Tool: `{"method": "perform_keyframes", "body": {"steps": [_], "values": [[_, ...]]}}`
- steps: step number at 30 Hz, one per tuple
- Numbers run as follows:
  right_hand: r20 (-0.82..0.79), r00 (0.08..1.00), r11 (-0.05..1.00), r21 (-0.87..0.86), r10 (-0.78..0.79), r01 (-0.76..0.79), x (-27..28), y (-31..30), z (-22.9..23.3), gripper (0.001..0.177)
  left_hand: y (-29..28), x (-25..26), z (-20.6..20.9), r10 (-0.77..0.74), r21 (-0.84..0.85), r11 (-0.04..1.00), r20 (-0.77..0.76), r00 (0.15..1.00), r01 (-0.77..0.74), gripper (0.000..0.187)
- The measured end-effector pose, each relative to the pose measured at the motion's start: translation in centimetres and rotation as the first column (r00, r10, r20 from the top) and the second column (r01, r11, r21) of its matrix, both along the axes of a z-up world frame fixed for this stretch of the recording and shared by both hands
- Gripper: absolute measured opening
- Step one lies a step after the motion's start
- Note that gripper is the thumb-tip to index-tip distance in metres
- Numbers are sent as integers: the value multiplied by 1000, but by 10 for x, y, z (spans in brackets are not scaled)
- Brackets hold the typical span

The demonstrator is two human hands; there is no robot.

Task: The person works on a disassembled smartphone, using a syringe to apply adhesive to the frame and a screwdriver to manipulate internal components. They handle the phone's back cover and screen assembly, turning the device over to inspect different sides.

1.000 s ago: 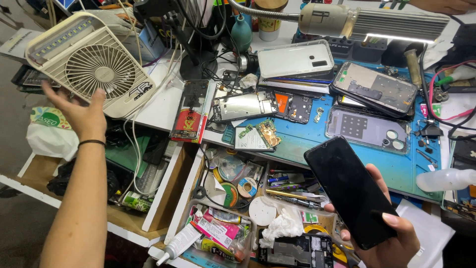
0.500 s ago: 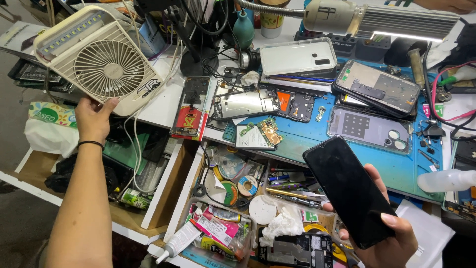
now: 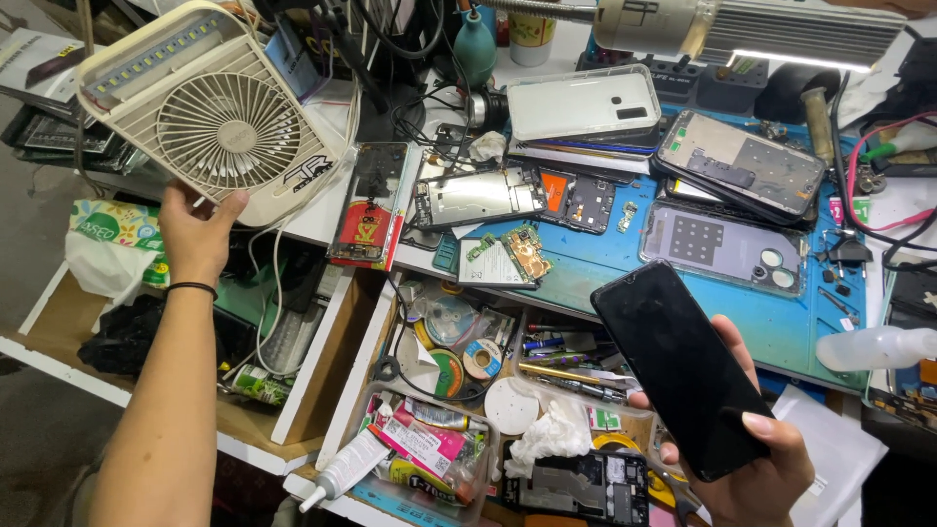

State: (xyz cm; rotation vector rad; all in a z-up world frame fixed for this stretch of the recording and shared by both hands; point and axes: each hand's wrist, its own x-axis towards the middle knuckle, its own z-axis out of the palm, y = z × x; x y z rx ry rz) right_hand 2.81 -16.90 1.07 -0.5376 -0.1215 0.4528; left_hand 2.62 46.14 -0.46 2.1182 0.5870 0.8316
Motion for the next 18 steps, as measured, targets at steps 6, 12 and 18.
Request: {"method": "perform_keyframes", "body": {"steps": [6, 12, 18], "values": [[30, 999, 995, 93, 18, -21, 1, 1, 5, 81, -65, -16, 32, 118, 233, 955, 270, 956, -183, 43], [-1, 1000, 987, 157, 23, -22, -5, 9, 8, 79, -168, -28, 77, -306, 565, 796, 63, 950, 219, 22], [-87, 993, 988, 144, 74, -61, -12, 18, 2, 86, -334, -59, 135, -681, -222, 725, -377, 628, 653, 80]]}}
